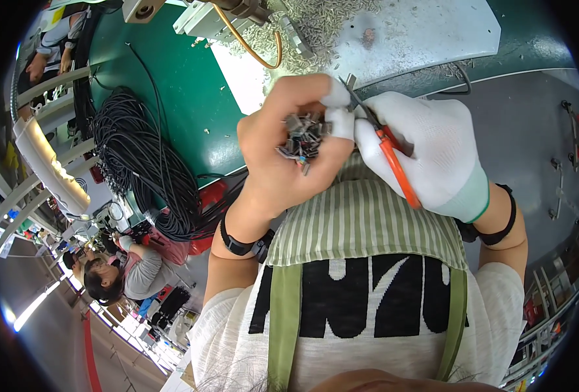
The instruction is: The person trims the wire ends of a cable using shears and then uses a machine to press a connector onto the cable. This process is repeated for several cables before the person gathers the finished assemblies together.
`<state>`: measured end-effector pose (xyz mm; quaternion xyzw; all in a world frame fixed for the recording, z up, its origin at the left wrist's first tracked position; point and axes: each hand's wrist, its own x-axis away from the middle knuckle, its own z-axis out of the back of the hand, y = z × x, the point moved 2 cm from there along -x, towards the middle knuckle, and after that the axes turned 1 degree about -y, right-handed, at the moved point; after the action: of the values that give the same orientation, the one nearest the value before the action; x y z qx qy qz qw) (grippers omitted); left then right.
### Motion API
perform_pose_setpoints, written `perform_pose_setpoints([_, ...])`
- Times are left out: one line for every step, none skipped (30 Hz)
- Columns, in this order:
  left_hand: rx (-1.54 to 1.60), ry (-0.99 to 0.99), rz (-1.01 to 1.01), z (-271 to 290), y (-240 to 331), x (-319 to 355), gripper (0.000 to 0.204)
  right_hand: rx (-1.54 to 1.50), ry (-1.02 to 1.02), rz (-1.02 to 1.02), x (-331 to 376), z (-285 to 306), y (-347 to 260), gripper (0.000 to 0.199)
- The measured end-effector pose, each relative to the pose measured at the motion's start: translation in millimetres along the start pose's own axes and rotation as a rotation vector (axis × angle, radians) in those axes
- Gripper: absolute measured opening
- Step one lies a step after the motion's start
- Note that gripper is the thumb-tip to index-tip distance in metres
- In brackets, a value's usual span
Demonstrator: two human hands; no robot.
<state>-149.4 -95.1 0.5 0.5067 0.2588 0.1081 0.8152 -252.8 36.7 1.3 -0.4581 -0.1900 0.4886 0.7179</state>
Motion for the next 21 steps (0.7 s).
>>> perform_pose_setpoints([-0.150,-0.044,-0.154,0,1,1,0.016,-0.001,-0.001,0.000,0,-1,0,0.010])
perform_pose_setpoints([-0.150,-0.043,-0.153,2,2,2,0.016,-0.021,-0.018,-0.006,0,-4,1,0.010])
perform_pose_setpoints([-0.027,-0.016,0.008,5,3,2,0.016,-0.042,-0.035,-0.012,0,-5,3,0.010])
perform_pose_setpoints([0.097,0.012,0.169,7,3,3,0.016,-0.063,-0.052,-0.018,-1,-7,4,0.010])
perform_pose_setpoints([0.221,0.040,0.329,8,1,4,0.016,-0.063,-0.052,-0.018,-2,-8,4,0.010])
perform_pose_setpoints([0.222,0.039,0.330,8,1,4,0.016,-0.029,-0.033,-0.007,-2,-9,4,0.010])
perform_pose_setpoints([0.177,0.033,0.326,7,0,3,0.015,0.007,-0.013,0.003,-3,-9,4,0.011])
perform_pose_setpoints([0.130,0.031,0.323,7,0,3,0.014,0.041,0.003,0.016,-3,-10,4,0.011])
perform_pose_setpoints([0.084,0.029,0.320,7,-1,4,0.014,0.041,0.000,0.017,-4,-13,6,0.011])
perform_pose_setpoints([0.084,0.031,0.321,6,-1,4,0.014,0.124,0.052,0.058,-4,-16,9,0.012])
perform_pose_setpoints([0.070,0.042,0.322,6,-3,5,0.013,0.207,0.105,0.098,-4,-18,12,0.013])
perform_pose_setpoints([0.056,0.052,0.324,6,-4,5,0.012,0.289,0.158,0.139,-4,-20,12,0.014])
perform_pose_setpoints([0.044,0.059,0.324,5,-5,5,0.012,0.290,0.157,0.137,-5,-19,11,0.014])
perform_pose_setpoints([0.045,0.058,0.325,6,-6,5,0.012,0.155,0.041,0.021,-7,-18,11,0.015])
perform_pose_setpoints([0.184,0.060,0.433,8,-7,4,0.012,0.019,-0.075,-0.095,-9,-17,11,0.017])
perform_pose_setpoints([0.323,0.063,0.541,9,-8,3,0.013,-0.119,-0.191,-0.210,-9,-19,12,0.019])
perform_pose_setpoints([0.463,0.066,0.648,10,-10,3,0.014,-0.121,-0.192,-0.211,-9,-20,14,0.019])
perform_pose_setpoints([0.462,0.068,0.650,11,-12,4,0.014,-0.198,-0.211,-0.225,-8,-22,15,0.021])
perform_pose_setpoints([0.445,0.047,0.656,12,-15,6,0.014,-0.276,-0.230,-0.239,-7,-23,17,0.023])
perform_pose_setpoints([0.429,0.026,0.661,13,-19,7,0.014,-0.354,-0.248,-0.253,-6,-23,18,0.026])
perform_pose_setpoints([0.412,0.005,0.667,14,-24,8,0.013,-0.356,-0.250,-0.254,-7,-22,21,0.026])
